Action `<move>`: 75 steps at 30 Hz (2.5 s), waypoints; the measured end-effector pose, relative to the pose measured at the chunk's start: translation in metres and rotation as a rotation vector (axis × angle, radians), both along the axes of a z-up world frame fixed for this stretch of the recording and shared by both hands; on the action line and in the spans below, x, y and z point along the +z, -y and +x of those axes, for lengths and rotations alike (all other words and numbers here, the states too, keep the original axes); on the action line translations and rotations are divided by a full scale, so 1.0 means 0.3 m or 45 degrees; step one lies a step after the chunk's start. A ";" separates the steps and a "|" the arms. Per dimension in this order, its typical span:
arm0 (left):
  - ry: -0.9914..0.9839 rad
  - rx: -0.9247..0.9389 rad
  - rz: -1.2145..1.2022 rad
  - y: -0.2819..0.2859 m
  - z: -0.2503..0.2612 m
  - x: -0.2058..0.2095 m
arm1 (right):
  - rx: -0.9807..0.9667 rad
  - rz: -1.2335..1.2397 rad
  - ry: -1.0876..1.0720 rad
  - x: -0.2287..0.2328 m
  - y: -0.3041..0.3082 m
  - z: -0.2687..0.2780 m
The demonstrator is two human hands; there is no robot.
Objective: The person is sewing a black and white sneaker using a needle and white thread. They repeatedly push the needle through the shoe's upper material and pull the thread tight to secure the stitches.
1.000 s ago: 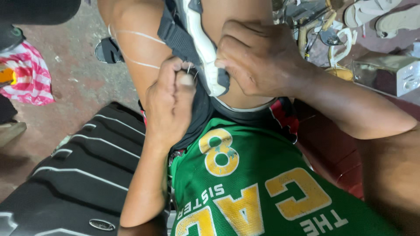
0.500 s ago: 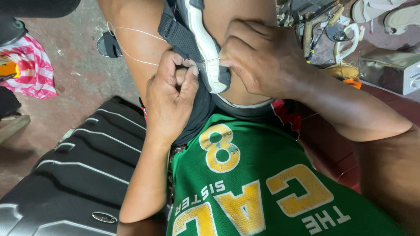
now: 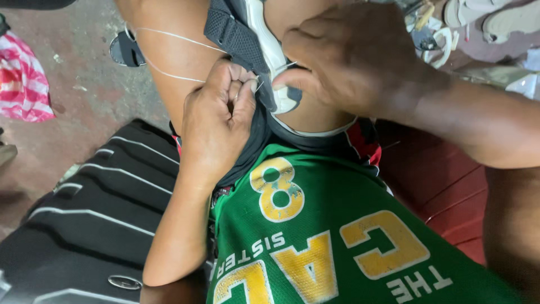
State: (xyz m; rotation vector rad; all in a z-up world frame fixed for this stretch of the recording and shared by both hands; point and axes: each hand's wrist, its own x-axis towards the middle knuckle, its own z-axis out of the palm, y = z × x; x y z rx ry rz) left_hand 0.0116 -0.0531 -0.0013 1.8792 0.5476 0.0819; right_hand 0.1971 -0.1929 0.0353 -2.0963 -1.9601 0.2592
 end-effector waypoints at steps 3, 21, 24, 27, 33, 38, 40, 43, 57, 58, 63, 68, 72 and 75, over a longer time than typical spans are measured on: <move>0.054 -0.004 0.030 -0.001 0.011 -0.010 | 0.022 0.042 0.102 -0.016 0.025 0.022; 0.244 0.253 0.172 0.100 -0.011 -0.042 | -0.164 0.079 0.369 -0.111 0.088 0.010; 0.205 0.247 0.188 0.107 -0.006 -0.026 | -0.180 0.007 0.326 -0.098 0.086 0.013; 0.226 0.238 0.189 0.099 0.002 -0.022 | -0.146 -0.136 0.357 -0.064 0.064 0.009; 0.224 0.200 0.167 0.084 -0.023 -0.032 | 0.034 0.030 0.423 0.022 0.030 -0.051; 0.253 0.188 0.170 0.072 -0.015 -0.031 | 0.083 0.047 0.383 0.023 0.014 -0.058; 0.215 0.189 0.169 0.072 -0.017 -0.030 | 0.107 0.058 0.299 0.011 0.010 -0.030; 0.190 0.169 0.188 0.076 -0.020 -0.029 | 0.053 -0.112 0.179 -0.011 0.012 -0.001; 0.231 0.173 0.423 0.051 -0.048 0.067 | 0.012 -0.231 -0.045 -0.049 0.159 0.087; 0.266 0.140 0.519 0.044 -0.054 0.084 | 0.012 -0.186 -0.119 -0.049 0.167 0.071; 0.291 -0.024 0.653 0.026 -0.008 0.143 | 0.011 -0.063 -0.197 -0.025 0.107 0.063; 0.273 -0.158 0.683 0.036 0.048 0.144 | -0.006 -0.019 -0.245 -0.025 0.106 0.059; 0.301 -0.200 0.768 0.029 0.084 0.139 | 0.015 0.001 -0.270 -0.034 0.109 0.063; 0.280 -0.216 0.728 0.020 0.095 0.140 | 0.018 0.016 -0.251 -0.038 0.106 0.060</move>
